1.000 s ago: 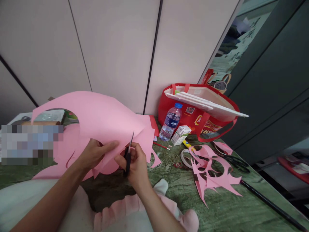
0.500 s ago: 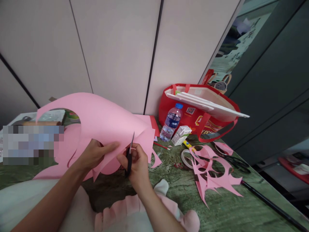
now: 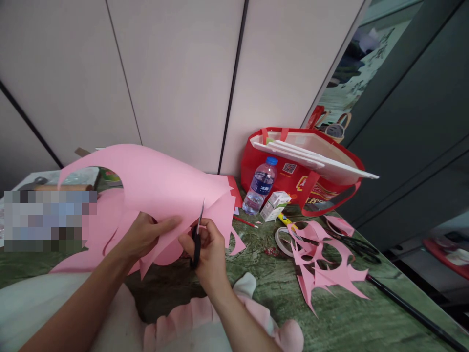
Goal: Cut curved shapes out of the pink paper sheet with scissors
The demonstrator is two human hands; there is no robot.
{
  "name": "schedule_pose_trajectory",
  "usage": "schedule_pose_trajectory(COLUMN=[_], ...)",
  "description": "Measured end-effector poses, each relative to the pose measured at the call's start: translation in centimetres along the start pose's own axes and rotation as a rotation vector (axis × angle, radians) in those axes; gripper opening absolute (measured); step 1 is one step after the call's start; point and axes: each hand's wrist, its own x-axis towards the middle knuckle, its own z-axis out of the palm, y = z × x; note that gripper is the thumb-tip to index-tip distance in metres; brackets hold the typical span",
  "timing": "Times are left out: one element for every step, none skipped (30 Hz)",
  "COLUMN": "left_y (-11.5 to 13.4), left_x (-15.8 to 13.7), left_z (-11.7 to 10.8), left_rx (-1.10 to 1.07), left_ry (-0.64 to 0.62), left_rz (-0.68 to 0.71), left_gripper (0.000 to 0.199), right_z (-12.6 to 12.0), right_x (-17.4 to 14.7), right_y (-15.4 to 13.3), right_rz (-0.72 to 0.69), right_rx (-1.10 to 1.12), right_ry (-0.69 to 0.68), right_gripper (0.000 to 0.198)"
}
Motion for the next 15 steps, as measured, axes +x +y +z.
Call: schedule_pose_trajectory(left_y=[-0.05, -0.10, -0.15, -0.19, -0.22, -0.23, -0.23, -0.21, -0.17, -0.12, -0.07, -0.01, 0.05, 0.10, 0.15], left_x=[-0.02, -0.04, -0.05, -0.06, -0.07, -0.07, -0.07, -0.06, -0.06, -0.05, -0.05, -0.05, -0.06, -0.07, -0.07], left_z=[0.00, -0.01, -0.02, -0.03, -0.05, -0.07, -0.08, -0.07, -0.06, -0.03, 0.01, 0.06, 0.11, 0.16, 0.21], left_rx=[-0.002, -0.003, -0.002, 0.002, 0.005, 0.011, 0.019, 0.028, 0.038, 0.047, 0.053, 0.056, 0.057, 0.059, 0.060], left_ry=[0.001, 0.003, 0.005, 0.006, 0.006, 0.003, 0.000, -0.002, -0.002, 0.001, 0.007, 0.013, 0.014, 0.010, 0.004], left_rz=[0.003, 0.006, 0.008, 0.008, 0.010, 0.013, 0.017, 0.020, 0.021, 0.020, 0.020, 0.017, 0.014, 0.010, 0.007], left_gripper=[0.023, 0.023, 0.023, 0.023, 0.023, 0.023, 0.023, 0.024, 0.024, 0.025, 0.026, 0.026, 0.027, 0.028, 0.028], right_z=[0.01, 0.00, -0.02, -0.05, -0.08, -0.11, -0.14, -0.17, -0.18, -0.19, -0.20, -0.21, -0.23, -0.26, -0.30], right_x=[-0.02, -0.04, -0.06, -0.08, -0.08, -0.08, -0.07, -0.06, -0.05, -0.03, -0.02, -0.01, -0.01, 0.01, 0.03], right_y=[-0.03, -0.05, -0.06, -0.06, -0.03, 0.01, 0.06, 0.14, 0.22, 0.30, 0.39, 0.46, 0.51, 0.54, 0.55], right_rz=[-0.002, -0.006, -0.006, -0.008, -0.009, -0.010, -0.010, -0.009, -0.006, -0.002, 0.003, 0.004, 0.003, -0.004, -0.014], right_rx=[-0.004, -0.007, -0.010, -0.010, -0.009, -0.008, -0.009, -0.008, -0.007, -0.005, -0.003, 0.000, 0.004, 0.007, 0.008], right_ry=[0.000, 0.001, 0.001, 0.000, 0.001, 0.001, 0.000, 0.002, 0.005, 0.009, 0.012, 0.014, 0.014, 0.010, 0.003], right_gripper=[0.028, 0.028, 0.028, 0.028, 0.028, 0.028, 0.028, 0.029, 0.030, 0.030, 0.031, 0.031, 0.031, 0.031, 0.031])
